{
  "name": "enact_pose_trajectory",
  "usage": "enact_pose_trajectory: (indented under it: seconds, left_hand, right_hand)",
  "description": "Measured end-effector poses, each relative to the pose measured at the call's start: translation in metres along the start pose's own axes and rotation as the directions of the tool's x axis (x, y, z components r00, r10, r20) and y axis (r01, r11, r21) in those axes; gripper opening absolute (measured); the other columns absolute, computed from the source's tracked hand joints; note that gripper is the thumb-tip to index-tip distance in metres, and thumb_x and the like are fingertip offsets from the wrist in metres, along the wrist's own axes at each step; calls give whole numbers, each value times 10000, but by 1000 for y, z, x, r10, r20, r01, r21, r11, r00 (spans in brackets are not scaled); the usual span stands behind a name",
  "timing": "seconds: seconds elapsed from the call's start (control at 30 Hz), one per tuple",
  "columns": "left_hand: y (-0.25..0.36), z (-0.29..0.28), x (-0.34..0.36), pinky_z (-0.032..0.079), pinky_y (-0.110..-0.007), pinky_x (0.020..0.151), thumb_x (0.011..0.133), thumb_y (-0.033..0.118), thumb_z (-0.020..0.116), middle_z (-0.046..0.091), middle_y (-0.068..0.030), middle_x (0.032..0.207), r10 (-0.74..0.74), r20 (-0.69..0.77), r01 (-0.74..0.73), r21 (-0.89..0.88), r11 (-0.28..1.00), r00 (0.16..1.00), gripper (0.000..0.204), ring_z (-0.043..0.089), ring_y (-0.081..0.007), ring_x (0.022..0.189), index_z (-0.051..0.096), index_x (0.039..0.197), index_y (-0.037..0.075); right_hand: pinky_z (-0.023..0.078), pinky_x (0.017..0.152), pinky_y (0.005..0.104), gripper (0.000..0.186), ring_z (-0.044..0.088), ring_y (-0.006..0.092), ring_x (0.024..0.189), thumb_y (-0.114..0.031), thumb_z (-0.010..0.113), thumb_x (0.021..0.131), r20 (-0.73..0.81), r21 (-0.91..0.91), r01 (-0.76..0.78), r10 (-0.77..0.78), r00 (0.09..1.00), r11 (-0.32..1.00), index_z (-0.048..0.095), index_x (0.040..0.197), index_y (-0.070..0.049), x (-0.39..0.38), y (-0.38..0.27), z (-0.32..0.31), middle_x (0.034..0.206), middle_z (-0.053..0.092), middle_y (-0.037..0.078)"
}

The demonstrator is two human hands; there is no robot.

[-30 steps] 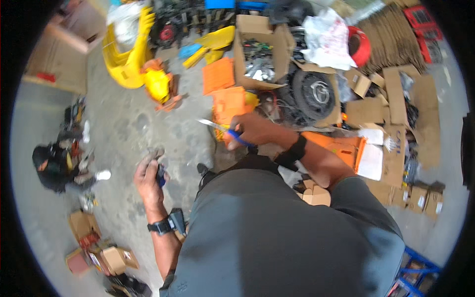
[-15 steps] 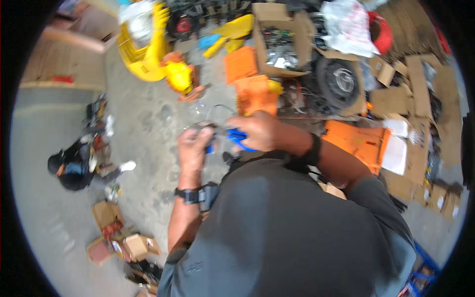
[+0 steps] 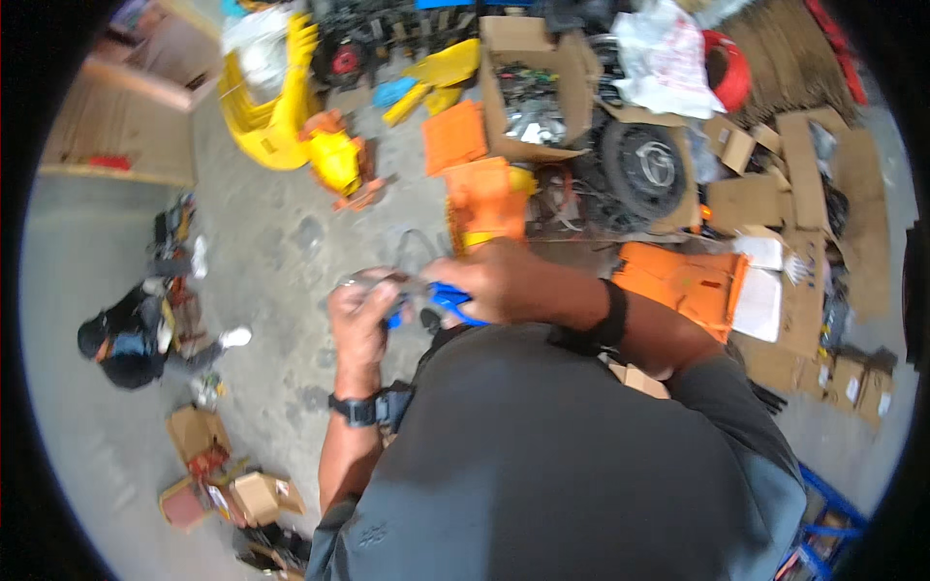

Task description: The recorder is repairing a yellow motorcycle fairing by securing wires and components with zip ties and cutting them to size.

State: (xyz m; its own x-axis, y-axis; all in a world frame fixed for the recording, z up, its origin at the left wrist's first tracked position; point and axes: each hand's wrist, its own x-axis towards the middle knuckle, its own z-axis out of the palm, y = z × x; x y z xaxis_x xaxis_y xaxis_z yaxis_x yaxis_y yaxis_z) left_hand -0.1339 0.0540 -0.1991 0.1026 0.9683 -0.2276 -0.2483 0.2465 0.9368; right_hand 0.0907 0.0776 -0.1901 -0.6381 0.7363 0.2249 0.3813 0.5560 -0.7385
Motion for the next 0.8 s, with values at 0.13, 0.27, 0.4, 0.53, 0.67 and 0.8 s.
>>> enact_pose_trajectory:
  seconds: [0.13, 0.27, 0.4, 0.53, 0.67, 0.8]
  left_hand:
    - [4, -4, -2, 488, -298, 515, 828, 200, 701, 672, -202, 815, 43, 47, -39, -82, 996, 998, 336, 614, -210, 574, 641, 920, -117]
    - [9, -10, -5, 492, -298, 519, 804, 220, 722, 670, -203, 808, 40, 81, -35, -52, 998, 996, 359, 617, -213, 576, 638, 907, -113]
    - [16, -11, -11, 501, -292, 546, 782, 226, 732, 677, -174, 803, 19, 44, -17, -41, 999, 999, 339, 626, -195, 616, 651, 898, -81]
    - [13, -7, -9, 475, -272, 534, 791, 227, 729, 668, -103, 701, -27, 137, 31, -27, 999, 990, 306, 605, -145, 569, 690, 865, -68]
    - [17, 1, -14, 460, -254, 533, 849, 140, 693, 665, -94, 729, 39, 158, -33, -37, 999, 987, 216, 593, -124, 583, 691, 885, -72]
    - [24, -4, -20, 465, -244, 550, 852, 113, 711, 672, -73, 779, 70, 192, -89, 95, 991, 979, 179, 591, -107, 610, 698, 897, -60]
  right_hand:
    - [481, 524, 433, 407, 636, 356, 607, -227, 796, 688, 15, 18, -58, 58, 998, 998, 593, 1017, -99, 2, -7, 2, 666, 630, 137]
    - [463, 493, 436, 379, 615, 358, 563, -217, 791, 683, 66, -30, -3, 5, 998, 1000, 578, 971, -93, 2, -11, 1, 605, 594, 131]
    - [466, 514, 434, 378, 613, 363, 582, -222, 795, 688, 34, 10, 40, -40, 999, 999, 589, 976, -88, 3, -15, -3, 625, 589, 129]
    - [465, 532, 449, 355, 626, 365, 630, -215, 753, 732, 133, 82, -38, 27, 991, 996, 570, 1007, -84, -3, -24, -14, 668, 597, 145]
    - [453, 509, 469, 308, 618, 356, 573, -203, 703, 778, 119, -111, 19, -5, 993, 994, 536, 1008, -82, -2, -33, -16, 584, 567, 141]
    - [461, 527, 464, 322, 626, 338, 586, -219, 694, 794, 181, -209, 26, 12, 983, 978, 540, 1041, -80, -2, -40, -12, 607, 581, 137]
